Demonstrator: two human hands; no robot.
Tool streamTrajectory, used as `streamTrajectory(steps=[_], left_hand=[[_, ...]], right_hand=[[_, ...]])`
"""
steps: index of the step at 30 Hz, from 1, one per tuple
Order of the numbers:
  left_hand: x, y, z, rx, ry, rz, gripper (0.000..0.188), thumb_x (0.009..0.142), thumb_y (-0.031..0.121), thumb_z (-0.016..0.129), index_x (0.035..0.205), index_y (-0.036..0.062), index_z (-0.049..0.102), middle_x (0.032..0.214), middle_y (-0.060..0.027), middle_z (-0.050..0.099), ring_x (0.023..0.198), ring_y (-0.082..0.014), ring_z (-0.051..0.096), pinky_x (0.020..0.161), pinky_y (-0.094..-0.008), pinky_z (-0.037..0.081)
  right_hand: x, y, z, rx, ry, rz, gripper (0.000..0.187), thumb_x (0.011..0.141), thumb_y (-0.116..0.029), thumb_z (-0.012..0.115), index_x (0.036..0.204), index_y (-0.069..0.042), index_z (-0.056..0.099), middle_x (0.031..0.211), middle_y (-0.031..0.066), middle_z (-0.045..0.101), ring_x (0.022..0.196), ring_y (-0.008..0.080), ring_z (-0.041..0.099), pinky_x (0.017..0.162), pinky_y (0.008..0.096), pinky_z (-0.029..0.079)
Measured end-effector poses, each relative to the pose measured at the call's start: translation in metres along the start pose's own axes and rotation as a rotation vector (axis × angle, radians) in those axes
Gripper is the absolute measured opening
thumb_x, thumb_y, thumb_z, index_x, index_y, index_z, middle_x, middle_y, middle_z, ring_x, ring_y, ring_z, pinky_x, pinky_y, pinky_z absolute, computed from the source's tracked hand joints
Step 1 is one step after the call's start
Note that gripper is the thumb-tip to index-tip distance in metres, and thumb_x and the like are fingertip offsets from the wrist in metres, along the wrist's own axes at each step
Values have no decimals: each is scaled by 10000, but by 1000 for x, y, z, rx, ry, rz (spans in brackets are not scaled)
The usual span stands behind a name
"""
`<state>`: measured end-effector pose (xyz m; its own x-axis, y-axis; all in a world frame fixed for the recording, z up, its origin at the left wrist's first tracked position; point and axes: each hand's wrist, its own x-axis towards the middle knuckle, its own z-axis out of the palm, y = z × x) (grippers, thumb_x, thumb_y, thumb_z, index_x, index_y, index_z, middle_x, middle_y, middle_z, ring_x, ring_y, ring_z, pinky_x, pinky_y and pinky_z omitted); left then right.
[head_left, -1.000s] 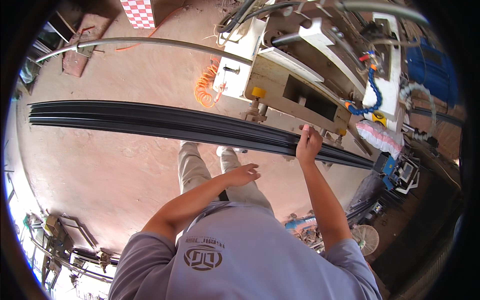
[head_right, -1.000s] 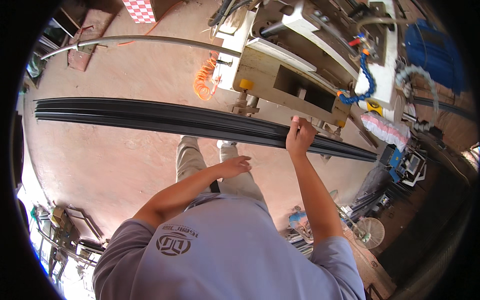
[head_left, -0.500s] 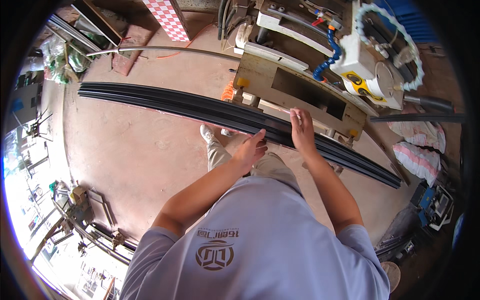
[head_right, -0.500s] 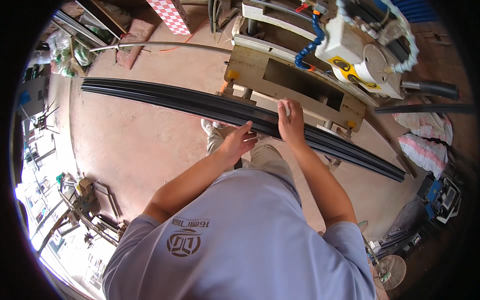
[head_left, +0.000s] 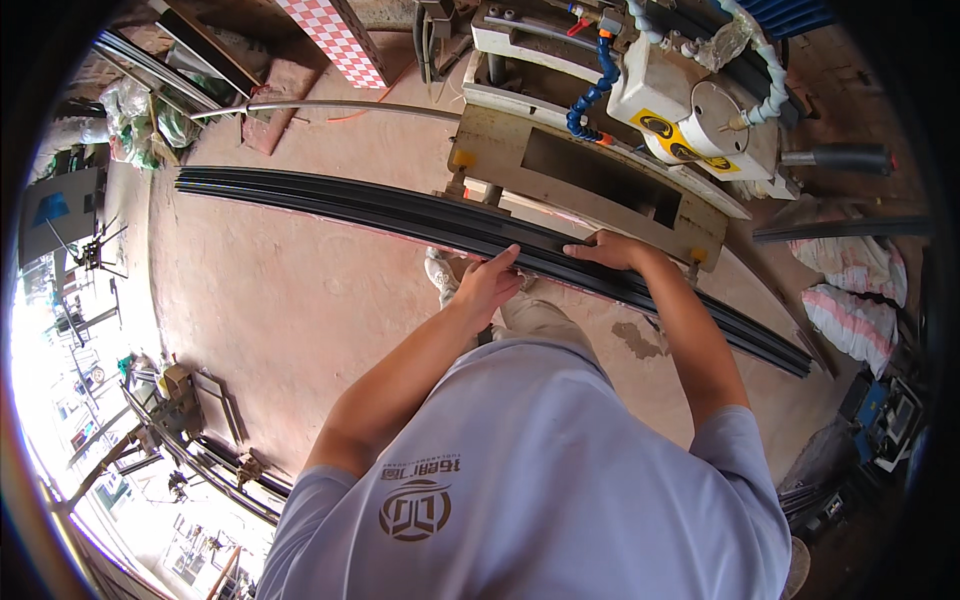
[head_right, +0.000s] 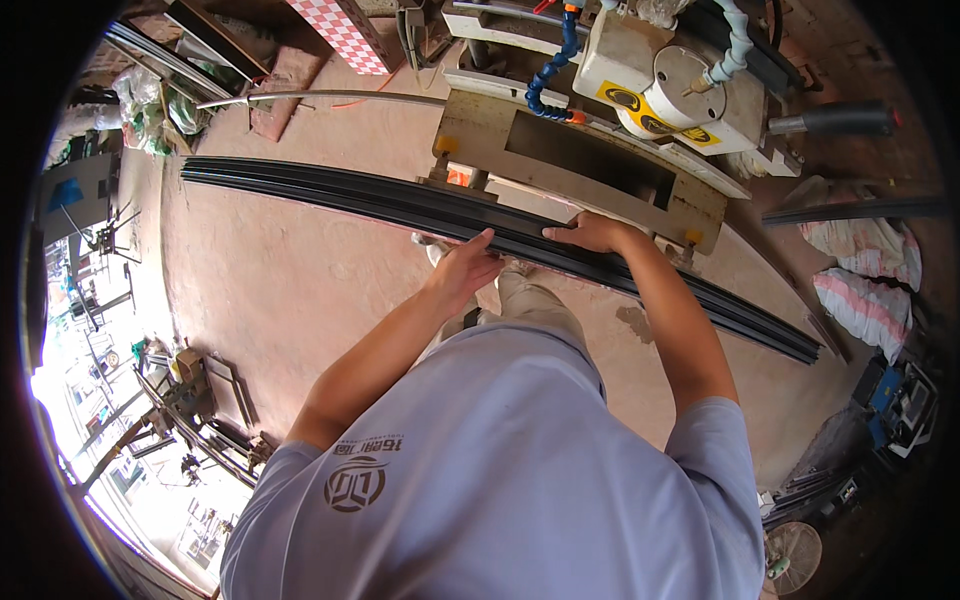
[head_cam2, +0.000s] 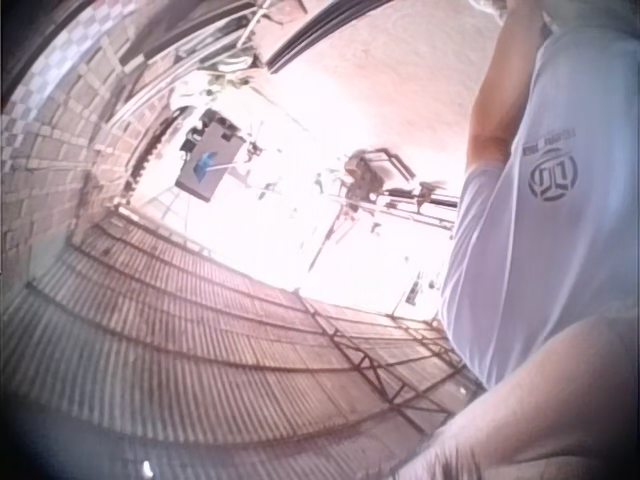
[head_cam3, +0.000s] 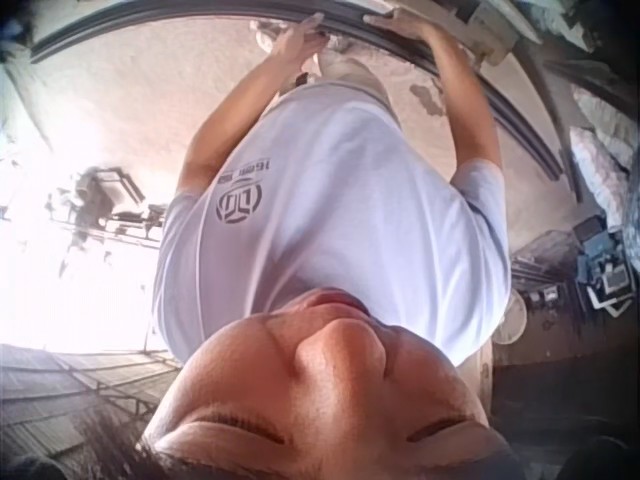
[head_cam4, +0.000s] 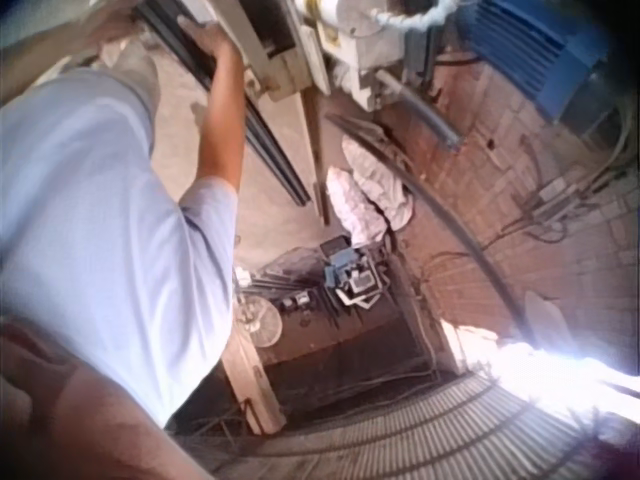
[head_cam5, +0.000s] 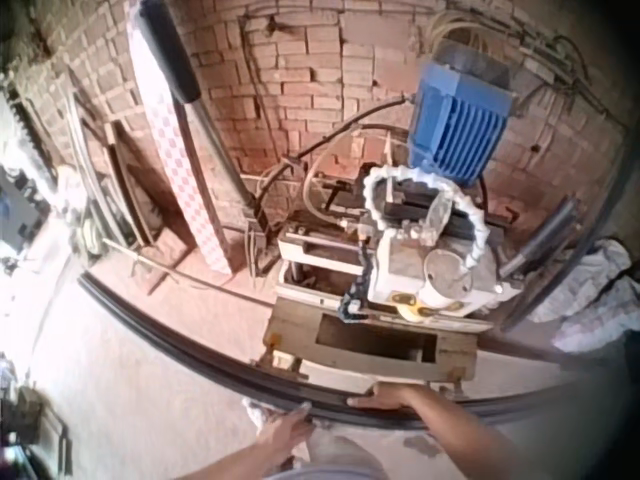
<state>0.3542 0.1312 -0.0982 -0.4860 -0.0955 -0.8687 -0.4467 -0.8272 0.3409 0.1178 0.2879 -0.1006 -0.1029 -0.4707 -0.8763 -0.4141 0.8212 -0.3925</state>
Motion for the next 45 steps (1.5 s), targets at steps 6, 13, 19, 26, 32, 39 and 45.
streamTrajectory(steps=[6,13,19,26,32,39,45], left_hand=[[-11,-6,8,-159,0,49,512,837,310,797,1212,90,527,1210,-88,577,1130,-262,571,1043,-433,434],[-23,-19,9,-183,42,52,649,806,363,820,1283,103,465,1290,-114,540,1220,-326,528,1088,-512,385],[-26,-27,10,-307,40,58,663,832,421,785,1305,96,453,1346,-113,520,1238,-319,518,1073,-516,384],[-11,-42,1,-330,101,2,685,897,573,633,1329,60,491,1359,-127,544,1233,-297,528,1073,-479,386],[-13,-45,2,-497,54,52,563,932,536,581,1247,71,541,1289,-119,587,1175,-290,563,1048,-483,406],[-34,-51,0,-618,-1,203,373,940,402,556,1175,113,578,1173,-69,636,1118,-241,583,999,-438,434],[-60,-41,-7,-629,-37,358,342,947,371,545,1167,113,585,1155,-57,655,1087,-236,610,978,-426,458]], right_hand=[[-19,-11,19,73,117,-39,719,880,-636,600,1178,14,678,1125,211,693,1044,306,666,934,354,491],[-53,-29,55,18,392,-127,545,862,-539,652,965,-5,689,908,219,675,891,388,645,777,437,499],[-67,-36,86,-108,632,-249,549,780,-411,772,1094,22,648,928,185,627,890,370,617,801,441,494],[-68,-31,111,-212,788,-356,681,706,-397,820,1183,37,602,1023,177,623,965,352,599,867,432,473],[-70,-32,114,-273,788,-386,723,672,-413,837,1185,33,590,1023,165,617,970,341,595,867,437,468],[-88,-42,124,-318,845,-397,818,601,-407,864,1229,9,545,1076,129,560,1001,324,546,891,437,445],[-108,-66,126,-372,914,-440,859,597,-428,866,1266,-2,536,1073,116,533,979,318,518,879,448,436]])
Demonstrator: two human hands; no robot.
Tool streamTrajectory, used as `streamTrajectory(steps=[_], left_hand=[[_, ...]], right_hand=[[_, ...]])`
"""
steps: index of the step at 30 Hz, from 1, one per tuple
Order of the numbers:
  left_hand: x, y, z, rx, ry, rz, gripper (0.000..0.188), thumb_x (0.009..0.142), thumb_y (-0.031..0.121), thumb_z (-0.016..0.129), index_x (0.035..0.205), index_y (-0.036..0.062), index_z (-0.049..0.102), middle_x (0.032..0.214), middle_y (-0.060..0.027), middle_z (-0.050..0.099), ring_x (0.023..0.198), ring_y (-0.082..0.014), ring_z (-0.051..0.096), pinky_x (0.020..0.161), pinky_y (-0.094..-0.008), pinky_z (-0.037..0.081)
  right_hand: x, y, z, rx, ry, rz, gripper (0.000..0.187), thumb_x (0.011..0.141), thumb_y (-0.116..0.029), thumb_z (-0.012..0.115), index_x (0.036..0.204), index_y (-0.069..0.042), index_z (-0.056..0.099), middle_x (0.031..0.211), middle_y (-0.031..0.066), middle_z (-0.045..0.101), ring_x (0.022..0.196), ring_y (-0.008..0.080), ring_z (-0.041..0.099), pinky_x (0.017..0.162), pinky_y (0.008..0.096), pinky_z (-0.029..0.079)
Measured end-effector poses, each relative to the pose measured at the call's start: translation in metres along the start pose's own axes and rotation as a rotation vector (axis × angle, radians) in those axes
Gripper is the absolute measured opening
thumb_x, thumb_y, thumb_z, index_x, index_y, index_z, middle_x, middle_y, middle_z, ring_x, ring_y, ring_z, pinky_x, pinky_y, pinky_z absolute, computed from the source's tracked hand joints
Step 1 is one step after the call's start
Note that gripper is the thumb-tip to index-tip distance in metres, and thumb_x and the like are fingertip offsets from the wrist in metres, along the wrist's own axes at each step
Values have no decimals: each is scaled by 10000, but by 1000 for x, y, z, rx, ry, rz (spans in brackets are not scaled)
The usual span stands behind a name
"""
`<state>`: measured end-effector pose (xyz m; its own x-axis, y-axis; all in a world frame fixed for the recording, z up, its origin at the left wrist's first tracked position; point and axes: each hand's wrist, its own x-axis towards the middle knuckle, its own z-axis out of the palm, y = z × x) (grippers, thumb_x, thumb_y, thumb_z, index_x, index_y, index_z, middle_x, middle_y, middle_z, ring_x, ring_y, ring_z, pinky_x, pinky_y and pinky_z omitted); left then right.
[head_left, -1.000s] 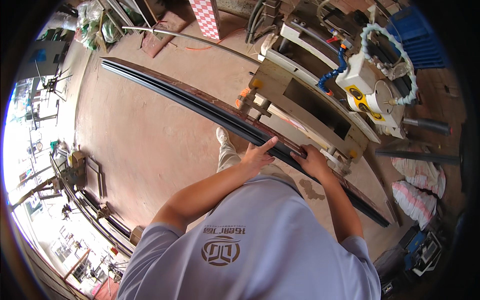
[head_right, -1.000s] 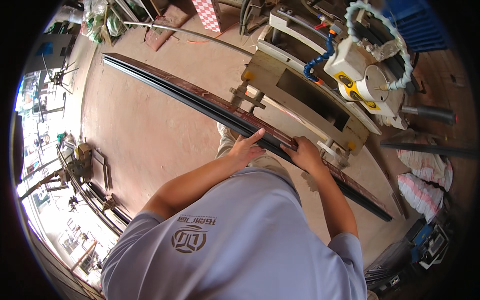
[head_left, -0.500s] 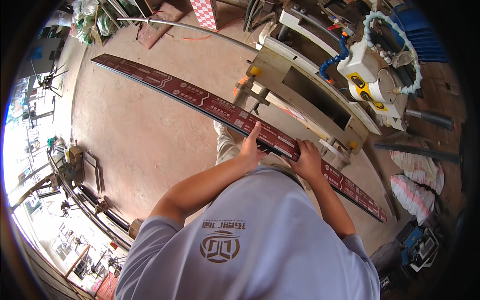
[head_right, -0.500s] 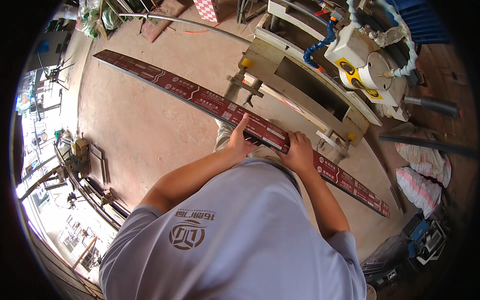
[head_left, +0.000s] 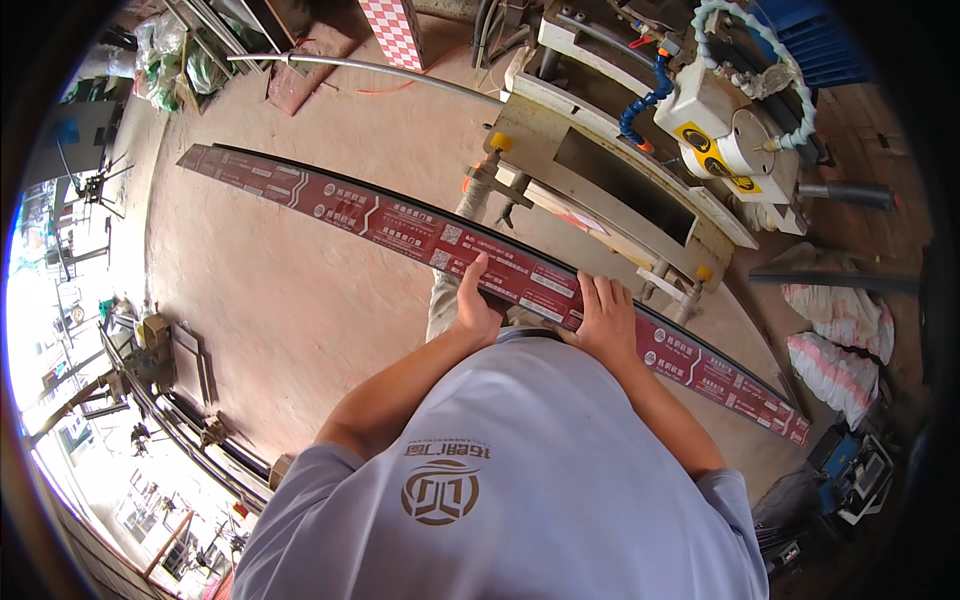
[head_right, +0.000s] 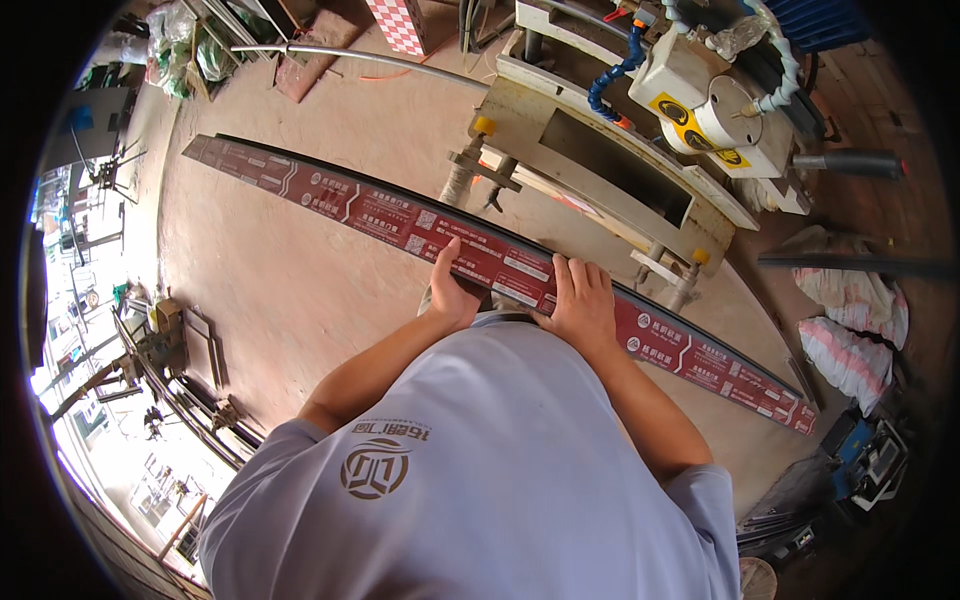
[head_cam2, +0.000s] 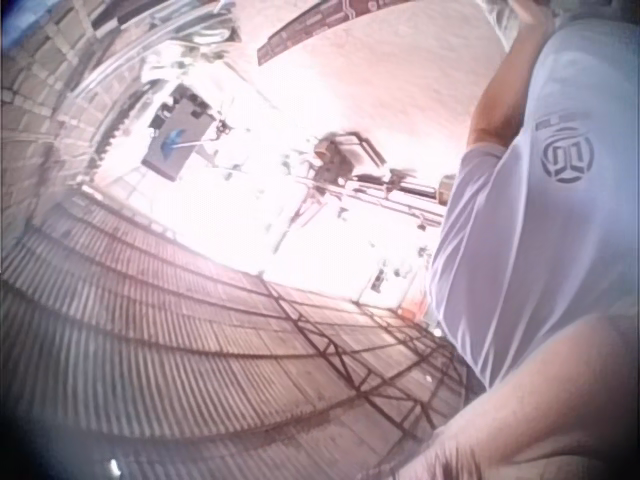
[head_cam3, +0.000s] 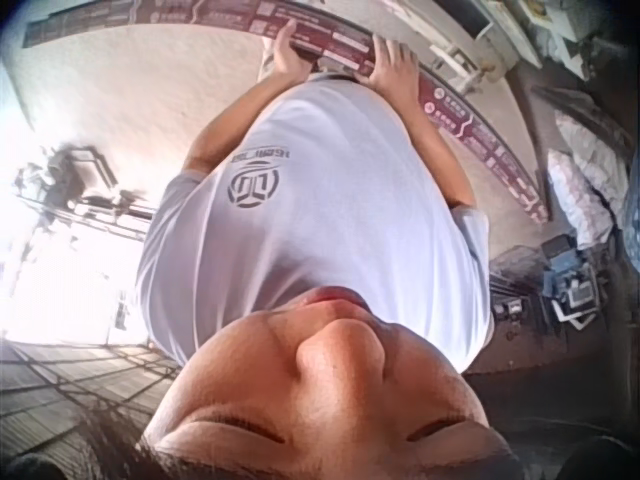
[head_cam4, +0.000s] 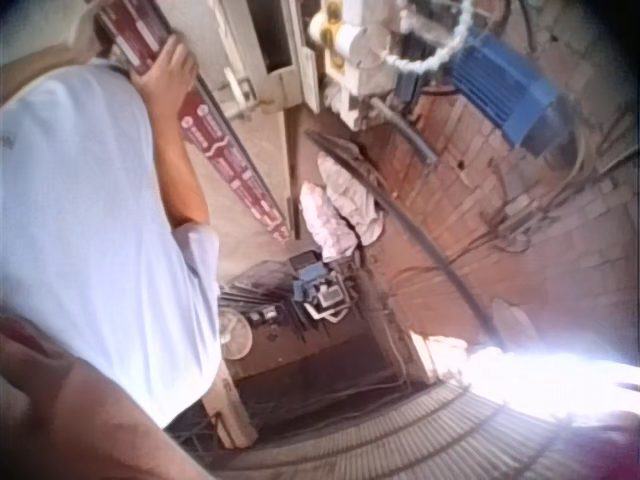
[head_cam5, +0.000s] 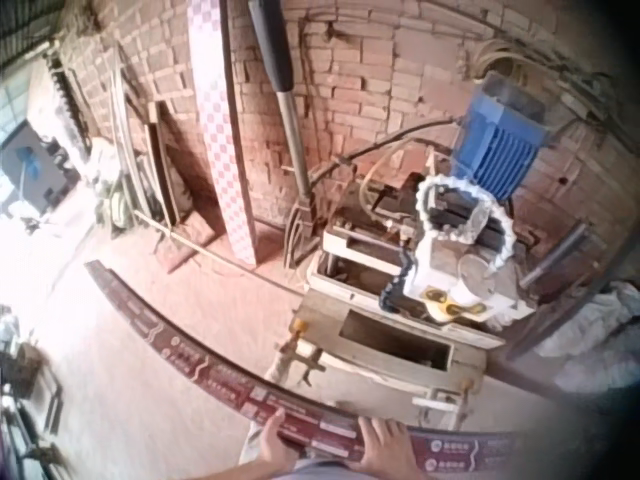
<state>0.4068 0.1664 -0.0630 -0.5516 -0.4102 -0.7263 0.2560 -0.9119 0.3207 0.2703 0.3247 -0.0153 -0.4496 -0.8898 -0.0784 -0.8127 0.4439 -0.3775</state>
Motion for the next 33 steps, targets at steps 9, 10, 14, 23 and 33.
streamTrajectory(steps=[9,10,14,23,33], left_hand=[[-39,67,-19,-12,-195,172,358,954,338,526,1204,86,577,1162,-82,655,1078,-253,625,951,-434,492],[-45,80,-26,-20,-209,184,358,955,331,522,1206,81,575,1163,-85,654,1079,-252,625,953,-437,493],[-69,129,-55,-20,-339,250,408,979,387,503,1232,71,551,1155,-95,650,1075,-262,627,935,-438,512],[-107,228,-104,104,-692,531,540,989,498,464,1307,62,501,1210,-117,623,1103,-280,615,944,-440,508],[-155,274,-47,268,-892,658,564,991,497,461,1337,52,488,1234,-98,610,1122,-267,599,958,-425,490]], right_hand=[[9,-86,-39,-72,98,-78,874,628,-549,823,1247,4,547,1138,155,531,1031,349,509,925,459,435],[9,-99,-46,-15,39,-78,868,657,-578,798,1248,6,551,1163,157,534,1048,352,516,921,457,442],[30,-148,-61,64,-104,-86,883,700,-585,778,1318,-10,519,1204,154,547,1105,349,529,929,452,452],[47,-256,-56,209,-88,2,993,608,-623,830,1325,-10,520,1166,225,636,1099,405,605,965,437,479],[29,-281,-77,277,64,75,997,561,-617,858,1258,28,553,1168,236,633,1085,388,615,938,411,481]])
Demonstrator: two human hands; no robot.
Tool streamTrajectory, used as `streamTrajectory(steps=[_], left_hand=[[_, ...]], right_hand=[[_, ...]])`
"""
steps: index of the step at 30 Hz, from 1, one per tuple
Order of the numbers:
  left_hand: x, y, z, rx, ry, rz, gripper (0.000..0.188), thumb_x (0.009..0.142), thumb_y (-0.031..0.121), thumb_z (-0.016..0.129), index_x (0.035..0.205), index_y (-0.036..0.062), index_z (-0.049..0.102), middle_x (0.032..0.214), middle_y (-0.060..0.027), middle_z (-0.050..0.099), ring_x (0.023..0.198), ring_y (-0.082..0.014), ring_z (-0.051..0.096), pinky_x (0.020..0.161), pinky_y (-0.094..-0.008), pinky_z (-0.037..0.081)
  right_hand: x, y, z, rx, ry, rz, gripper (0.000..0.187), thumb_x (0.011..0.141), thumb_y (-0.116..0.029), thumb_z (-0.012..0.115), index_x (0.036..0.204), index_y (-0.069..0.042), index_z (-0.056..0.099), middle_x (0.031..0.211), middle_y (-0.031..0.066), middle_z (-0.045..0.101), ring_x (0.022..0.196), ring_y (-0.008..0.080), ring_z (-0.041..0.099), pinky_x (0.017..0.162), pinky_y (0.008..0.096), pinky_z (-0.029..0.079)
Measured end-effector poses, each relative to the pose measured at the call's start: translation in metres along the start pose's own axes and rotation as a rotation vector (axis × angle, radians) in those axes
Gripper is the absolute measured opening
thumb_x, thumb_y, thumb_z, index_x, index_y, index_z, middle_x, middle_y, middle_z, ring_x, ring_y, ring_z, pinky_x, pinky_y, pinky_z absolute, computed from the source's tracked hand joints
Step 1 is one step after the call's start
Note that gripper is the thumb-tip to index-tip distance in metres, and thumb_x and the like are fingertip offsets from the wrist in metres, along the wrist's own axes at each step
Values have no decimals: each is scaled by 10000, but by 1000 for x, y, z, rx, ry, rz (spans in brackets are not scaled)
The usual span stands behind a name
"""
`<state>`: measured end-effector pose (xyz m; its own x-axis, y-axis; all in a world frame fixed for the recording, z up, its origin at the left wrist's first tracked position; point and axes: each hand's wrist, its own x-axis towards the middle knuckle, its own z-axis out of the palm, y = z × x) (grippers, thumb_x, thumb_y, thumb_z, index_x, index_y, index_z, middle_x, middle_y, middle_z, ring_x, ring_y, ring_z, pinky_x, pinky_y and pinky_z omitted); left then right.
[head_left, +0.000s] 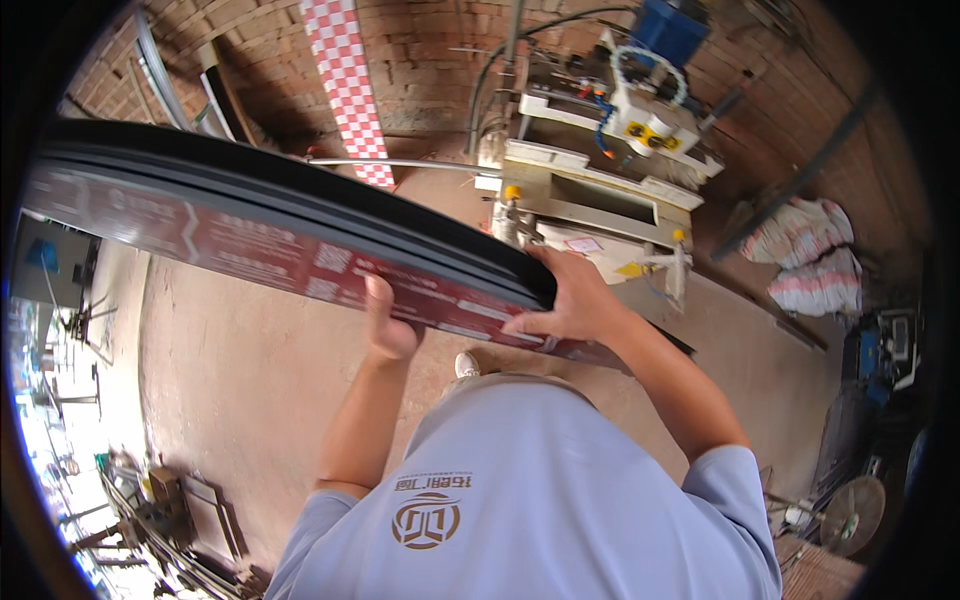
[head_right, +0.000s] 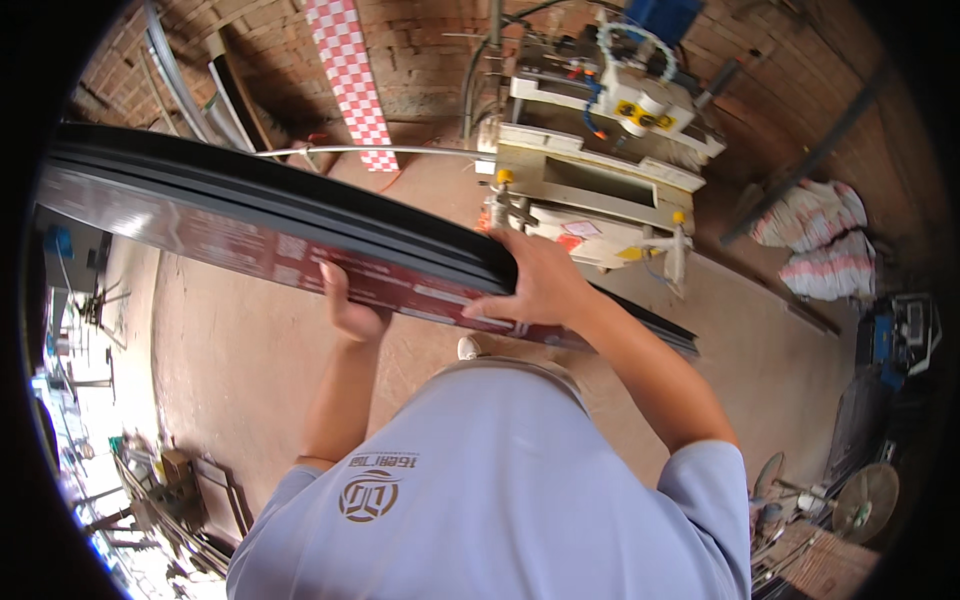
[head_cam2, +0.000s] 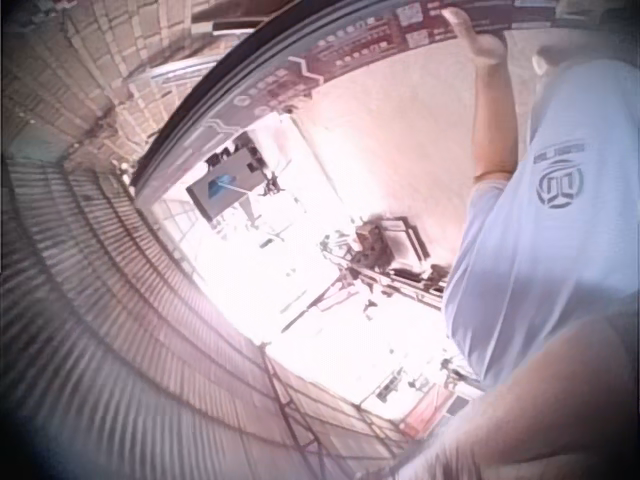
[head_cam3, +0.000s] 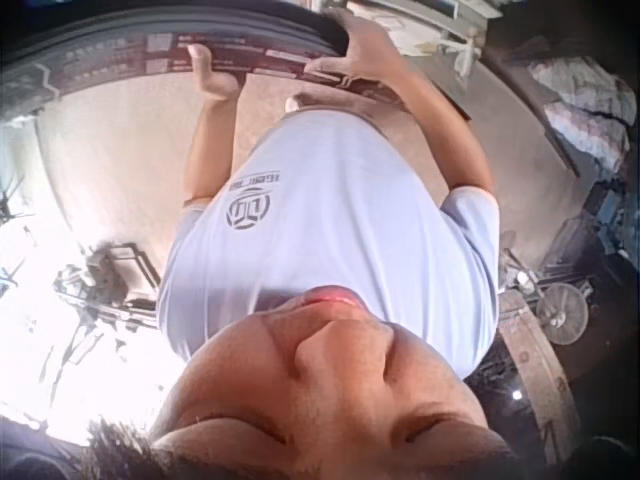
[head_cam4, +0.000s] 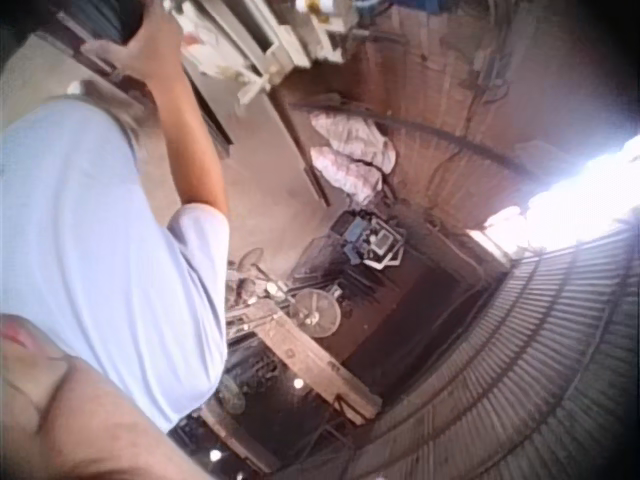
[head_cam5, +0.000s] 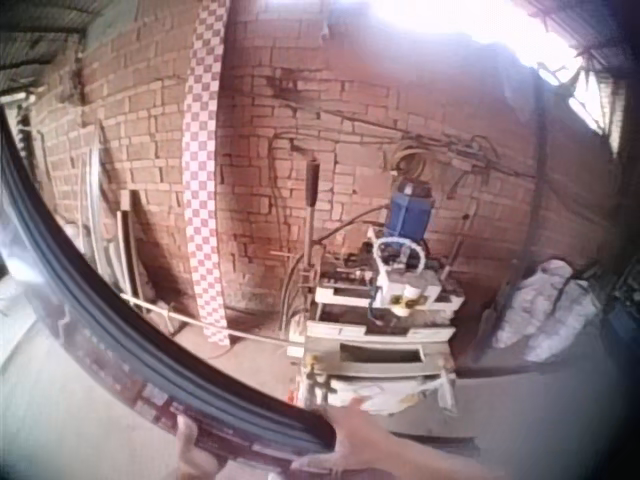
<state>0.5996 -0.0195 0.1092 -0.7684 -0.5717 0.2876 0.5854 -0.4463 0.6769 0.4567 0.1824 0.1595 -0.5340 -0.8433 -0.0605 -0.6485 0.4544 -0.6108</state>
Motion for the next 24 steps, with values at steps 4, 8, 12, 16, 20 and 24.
streamTrajectory(steps=[4,8,12,16,20,24], left_hand=[[23,28,49,5,-61,-9,574,991,500,472,1357,58,476,1255,-102,601,1137,-252,595,965,-415,491],[38,44,112,118,-44,72,564,975,464,514,1342,37,492,1241,-114,611,1102,-244,611,940,-397,508],[41,50,177,151,-197,48,501,964,411,517,1291,31,531,1163,-122,641,1048,-242,635,912,-384,514],[38,45,234,202,-372,92,401,943,314,552,1215,20,556,1036,-101,666,926,-185,666,813,-324,554],[27,34,283,272,-514,93,502,949,331,575,1321,1,505,1203,-150,626,1105,-243,620,970,-375,494],[12,10,323,251,-867,64,596,949,465,539,1288,-25,527,1097,-153,668,942,-231,689,827,-317,579]], right_hand=[[-15,-9,-29,211,42,-21,1037,596,-642,831,1298,43,496,1175,268,626,1112,398,609,959,432,475],[-23,-20,-72,301,78,-175,1132,604,-606,859,1407,41,392,1239,287,594,1202,358,576,1030,384,440],[-41,-25,-120,369,205,-298,1224,596,-631,861,1458,51,322,1311,274,556,1254,363,533,1085,377,406],[-58,-37,-140,504,340,-352,1163,572,-554,900,1405,79,395,1228,228,618,1143,301,607,1020,324,446],[-115,-29,-159,793,363,-582,852,671,-329,905,1316,13,467,1138,118,636,1050,199,613,950,326,492],[-148,-14,-162,804,415,-662,929,661,-244,935,1384,-20,397,1215,93,603,1127,178,579,1008,350,475]])
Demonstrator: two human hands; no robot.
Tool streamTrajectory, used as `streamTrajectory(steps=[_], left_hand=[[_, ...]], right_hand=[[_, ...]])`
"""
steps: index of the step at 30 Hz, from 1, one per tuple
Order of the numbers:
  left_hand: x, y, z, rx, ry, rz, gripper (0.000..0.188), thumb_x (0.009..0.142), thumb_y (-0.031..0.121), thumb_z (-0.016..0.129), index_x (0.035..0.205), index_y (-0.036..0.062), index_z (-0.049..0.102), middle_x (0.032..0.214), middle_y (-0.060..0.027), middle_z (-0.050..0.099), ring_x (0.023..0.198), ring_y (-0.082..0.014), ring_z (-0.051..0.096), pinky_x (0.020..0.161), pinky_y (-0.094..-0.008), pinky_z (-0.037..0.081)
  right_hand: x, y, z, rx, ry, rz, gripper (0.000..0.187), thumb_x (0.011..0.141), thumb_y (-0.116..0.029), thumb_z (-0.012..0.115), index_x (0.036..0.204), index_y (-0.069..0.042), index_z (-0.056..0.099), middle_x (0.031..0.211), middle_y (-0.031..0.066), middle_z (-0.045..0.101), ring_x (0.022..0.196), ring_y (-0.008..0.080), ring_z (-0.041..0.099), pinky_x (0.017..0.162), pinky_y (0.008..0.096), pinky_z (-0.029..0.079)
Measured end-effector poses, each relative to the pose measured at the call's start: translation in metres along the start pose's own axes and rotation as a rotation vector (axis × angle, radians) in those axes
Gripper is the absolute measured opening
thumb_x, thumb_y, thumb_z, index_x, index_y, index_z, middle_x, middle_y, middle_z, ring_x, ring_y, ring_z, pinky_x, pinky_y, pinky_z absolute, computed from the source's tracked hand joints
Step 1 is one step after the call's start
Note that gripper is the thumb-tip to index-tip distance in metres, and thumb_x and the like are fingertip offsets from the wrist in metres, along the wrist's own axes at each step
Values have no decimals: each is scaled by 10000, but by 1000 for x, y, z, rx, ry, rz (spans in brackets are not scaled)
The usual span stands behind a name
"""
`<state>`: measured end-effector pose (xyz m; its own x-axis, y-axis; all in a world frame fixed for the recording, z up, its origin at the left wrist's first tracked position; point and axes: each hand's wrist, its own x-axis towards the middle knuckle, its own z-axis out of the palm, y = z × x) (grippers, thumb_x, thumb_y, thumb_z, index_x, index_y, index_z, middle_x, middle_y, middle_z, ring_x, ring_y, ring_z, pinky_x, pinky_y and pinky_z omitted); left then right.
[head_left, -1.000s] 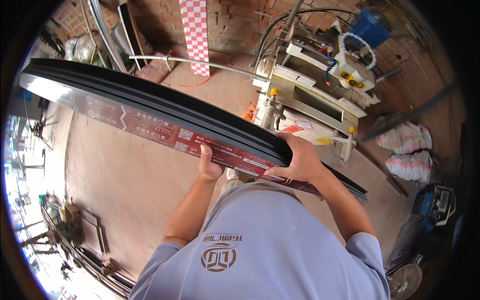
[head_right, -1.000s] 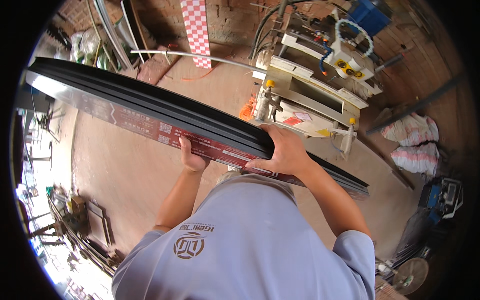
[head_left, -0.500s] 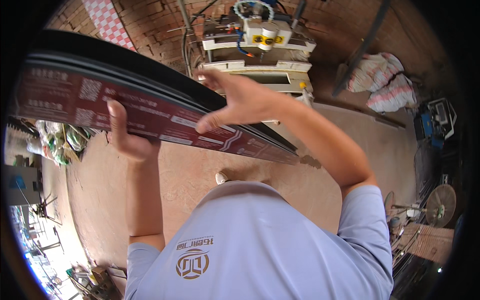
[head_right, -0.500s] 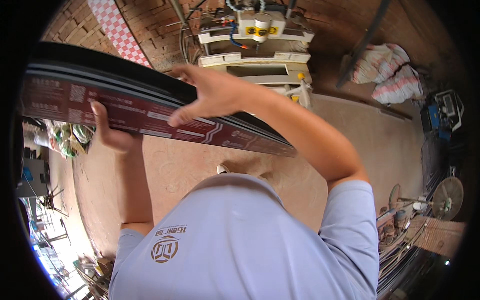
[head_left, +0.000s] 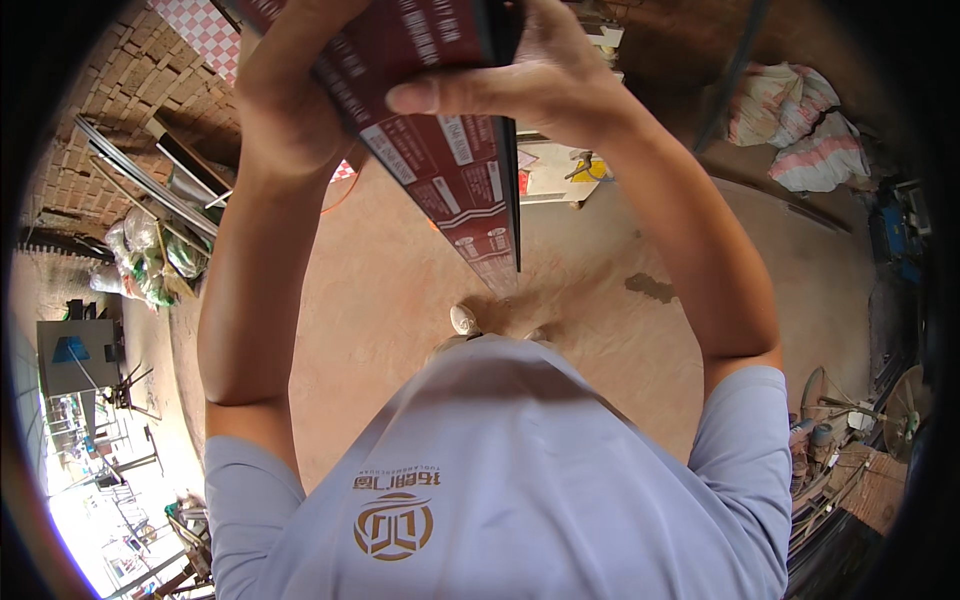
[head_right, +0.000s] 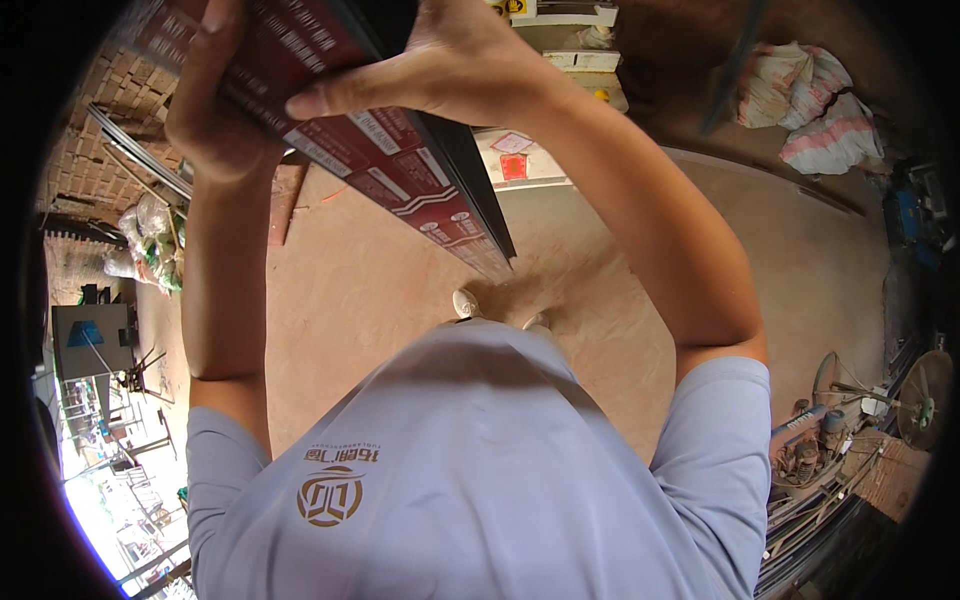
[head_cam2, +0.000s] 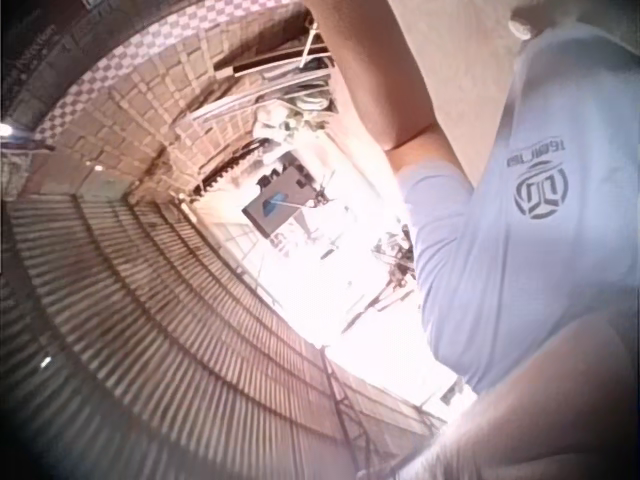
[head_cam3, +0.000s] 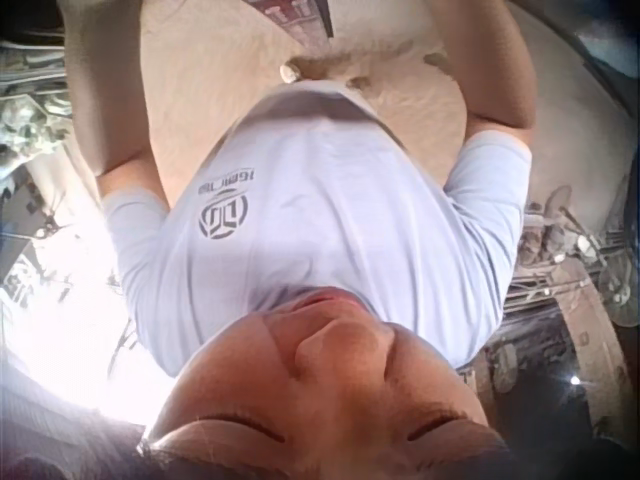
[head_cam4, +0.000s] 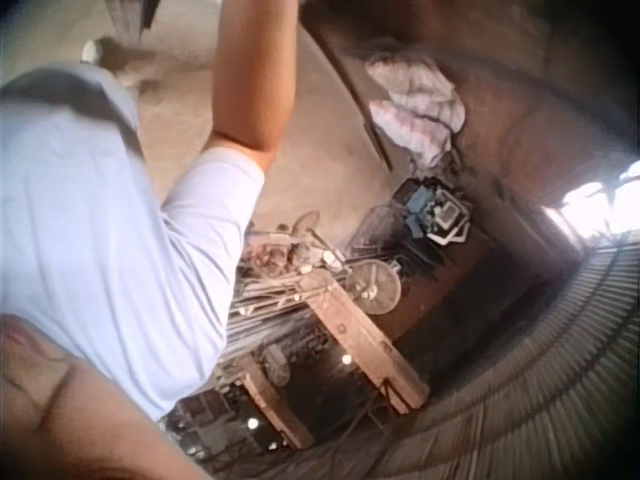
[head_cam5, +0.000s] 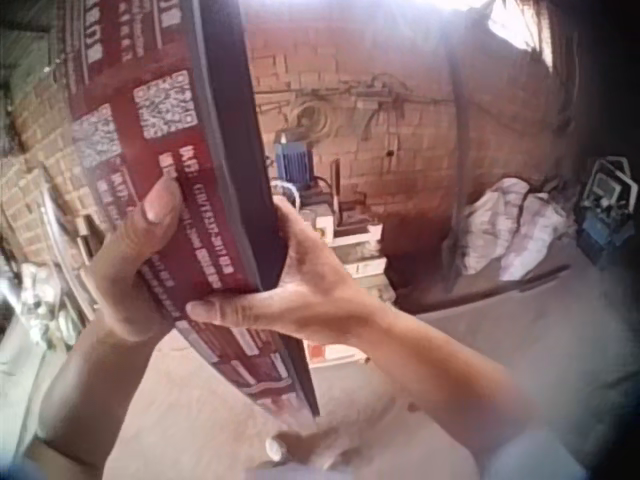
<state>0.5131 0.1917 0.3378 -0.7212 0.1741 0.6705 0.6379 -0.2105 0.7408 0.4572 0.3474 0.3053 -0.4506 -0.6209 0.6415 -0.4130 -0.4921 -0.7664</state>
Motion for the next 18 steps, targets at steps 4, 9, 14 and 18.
streamTrajectory(steps=[4,9,14,18], left_hand=[[16,-12,32,-55,-105,-73,565,952,448,571,1260,-25,548,1053,-134,678,904,-215,693,784,-311,585],[24,-19,74,-49,-241,-126,478,925,385,662,1189,-9,602,1000,-116,687,842,-192,688,729,-293,575],[45,-18,108,-46,-402,-192,444,879,378,732,1118,15,639,926,-86,682,810,-161,657,702,-286,535],[52,-14,133,43,-410,-265,502,833,399,786,1138,37,621,944,-62,672,854,-140,634,761,-295,509]], right_hand=[[-24,2,-17,-12,124,-77,899,677,-203,924,1384,-24,398,1219,92,603,1135,184,577,1008,359,469],[-66,-7,-37,73,235,-141,883,699,-134,898,1399,-31,371,1215,96,609,1120,193,597,969,361,499],[-105,-22,-50,-58,319,-172,798,725,-132,867,1361,-24,397,1219,109,610,1106,210,605,962,365,500],[-126,-21,-51,-241,609,-98,492,744,-153,825,1153,-9,593,1064,80,657,1002,174,617,892,323,486]])
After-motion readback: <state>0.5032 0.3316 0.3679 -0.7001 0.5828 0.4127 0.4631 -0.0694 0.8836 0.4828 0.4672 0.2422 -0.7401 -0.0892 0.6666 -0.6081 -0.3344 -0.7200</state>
